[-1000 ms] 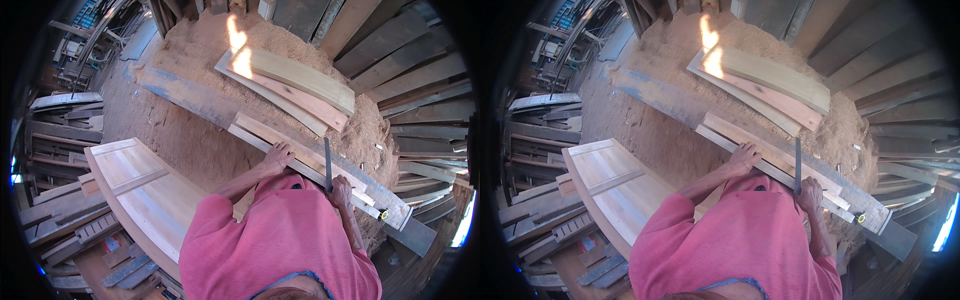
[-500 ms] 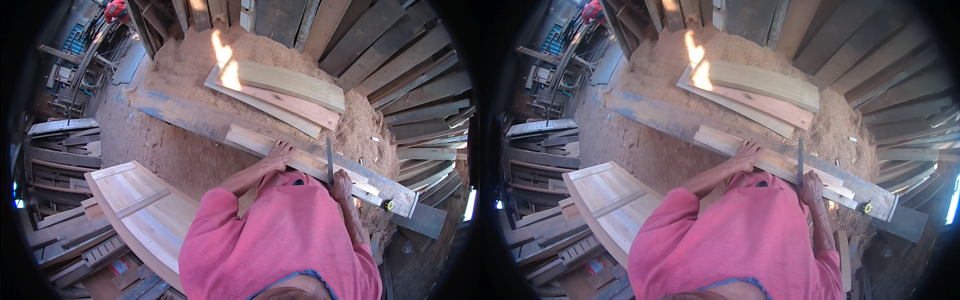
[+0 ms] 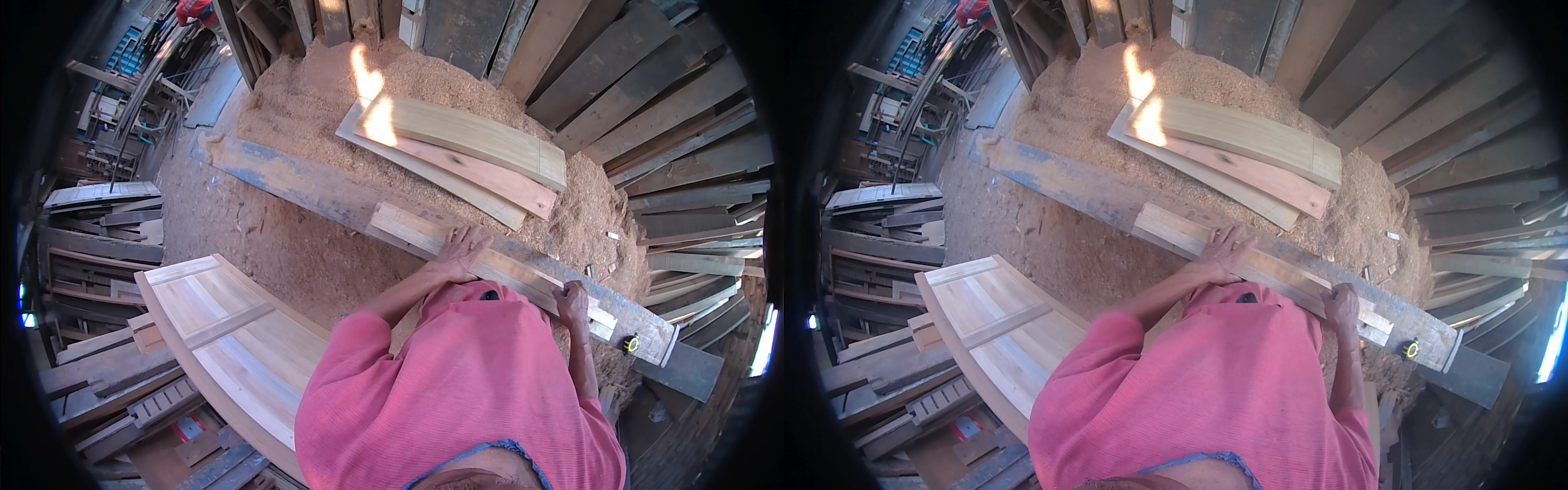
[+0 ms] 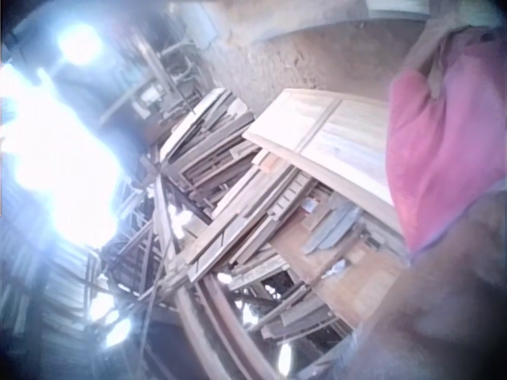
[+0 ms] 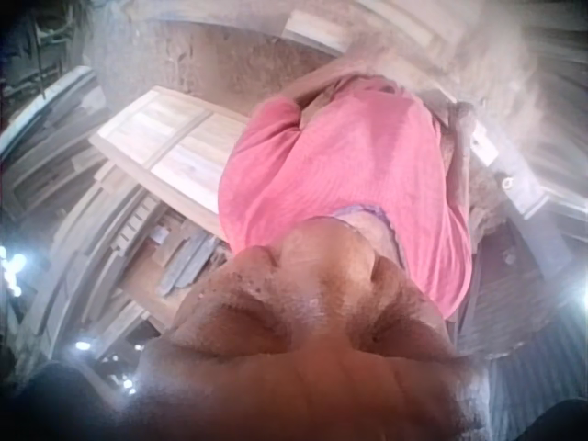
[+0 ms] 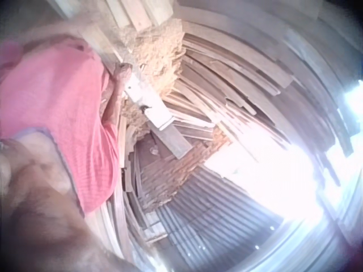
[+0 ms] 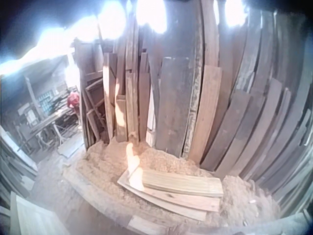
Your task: The person measures and marks several wooden planks on a workbench using a tape measure, a try square, and a pencil. They repeatedly position the square, draw lines, and reposition the planks to mark multiple pieces.
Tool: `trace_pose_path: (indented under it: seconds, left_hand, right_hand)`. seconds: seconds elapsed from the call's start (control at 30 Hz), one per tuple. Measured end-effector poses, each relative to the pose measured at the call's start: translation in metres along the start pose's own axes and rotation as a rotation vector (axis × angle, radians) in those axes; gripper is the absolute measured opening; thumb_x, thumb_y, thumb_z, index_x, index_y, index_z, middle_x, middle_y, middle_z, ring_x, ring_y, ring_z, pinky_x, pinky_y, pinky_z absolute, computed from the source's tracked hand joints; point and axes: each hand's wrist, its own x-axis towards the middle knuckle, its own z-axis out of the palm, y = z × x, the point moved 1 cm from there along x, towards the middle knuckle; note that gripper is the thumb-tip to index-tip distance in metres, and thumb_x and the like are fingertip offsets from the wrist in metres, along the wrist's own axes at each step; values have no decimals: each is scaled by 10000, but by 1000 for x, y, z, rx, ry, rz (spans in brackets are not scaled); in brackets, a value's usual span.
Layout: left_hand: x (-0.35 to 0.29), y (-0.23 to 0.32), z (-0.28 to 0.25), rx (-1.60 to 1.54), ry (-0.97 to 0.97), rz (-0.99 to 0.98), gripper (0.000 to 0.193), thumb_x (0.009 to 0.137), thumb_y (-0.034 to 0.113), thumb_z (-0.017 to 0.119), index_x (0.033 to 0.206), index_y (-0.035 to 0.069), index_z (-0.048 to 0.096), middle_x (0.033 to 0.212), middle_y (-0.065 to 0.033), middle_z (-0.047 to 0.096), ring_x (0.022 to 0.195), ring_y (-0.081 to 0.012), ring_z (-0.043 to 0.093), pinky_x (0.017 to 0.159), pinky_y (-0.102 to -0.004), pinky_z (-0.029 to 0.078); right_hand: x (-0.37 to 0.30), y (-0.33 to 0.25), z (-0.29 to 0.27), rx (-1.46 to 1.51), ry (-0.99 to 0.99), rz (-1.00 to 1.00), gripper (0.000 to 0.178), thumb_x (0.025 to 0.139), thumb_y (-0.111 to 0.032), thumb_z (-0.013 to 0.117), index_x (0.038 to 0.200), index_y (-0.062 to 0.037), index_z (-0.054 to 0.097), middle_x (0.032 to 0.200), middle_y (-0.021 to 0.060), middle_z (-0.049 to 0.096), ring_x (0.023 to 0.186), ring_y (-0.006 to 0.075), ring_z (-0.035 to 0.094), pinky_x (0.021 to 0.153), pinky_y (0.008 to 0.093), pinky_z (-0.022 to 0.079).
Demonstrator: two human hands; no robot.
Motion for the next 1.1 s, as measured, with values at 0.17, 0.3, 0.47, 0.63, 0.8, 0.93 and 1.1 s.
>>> trace_pose_path:
  seconds: [0.17,0.3,0.47,0.63,0.8,0.93,1.1]
  left_hand:
    - [-22,-87,-8,-316,669,-496,1113,948,584,715,1715,-33,197,1759,-382,230,1635,-540,253,1336,-671,169]
    - [-78,-206,-7,-418,811,-825,692,1022,271,758,1582,-38,495,1558,-246,583,1452,-368,542,1225,-520,412]
    - [-100,-242,28,-1281,796,-616,296,1067,143,736,1330,7,757,1250,-54,769,1183,-148,677,1059,-293,521]
    - [-90,-237,42,-1268,945,-530,308,1049,116,709,1336,16,761,1251,-32,753,1170,-140,656,1048,-323,509]
    - [-93,-241,34,-1173,868,-550,290,1056,136,661,1308,32,760,1196,-16,739,1142,-140,634,1021,-321,496]
    - [-92,-246,31,-1193,816,-524,276,1044,151,645,1271,41,755,1152,-4,716,1103,-128,611,1008,-311,475]
    - [-91,-255,35,-1261,788,-489,253,1036,177,666,1247,66,751,1134,15,699,1077,-116,598,992,-305,466]
  right_hand:
    - [-8,21,-19,-82,-7,-9,380,867,-296,890,916,30,701,988,237,687,989,449,673,881,539,525]
    - [-22,31,-20,-126,-86,-14,394,862,-301,893,942,32,699,1026,233,683,982,439,678,870,539,527]
    - [-26,25,-8,-90,-144,-123,410,834,-312,903,943,25,695,1032,227,678,945,432,672,839,531,533]
    - [-24,10,-6,-127,-135,-301,371,804,-262,885,956,15,691,1006,209,654,989,439,627,890,550,508]
    - [-21,6,-5,-153,-115,-377,340,809,-247,885,895,-10,657,994,206,647,1008,447,611,913,556,495]
    - [-20,8,-3,-135,-110,-393,343,814,-249,885,879,-18,640,971,204,640,997,443,607,911,552,486]
    - [-19,7,-3,-105,-122,-425,341,801,-230,888,868,-18,629,952,202,630,964,435,596,896,542,476]
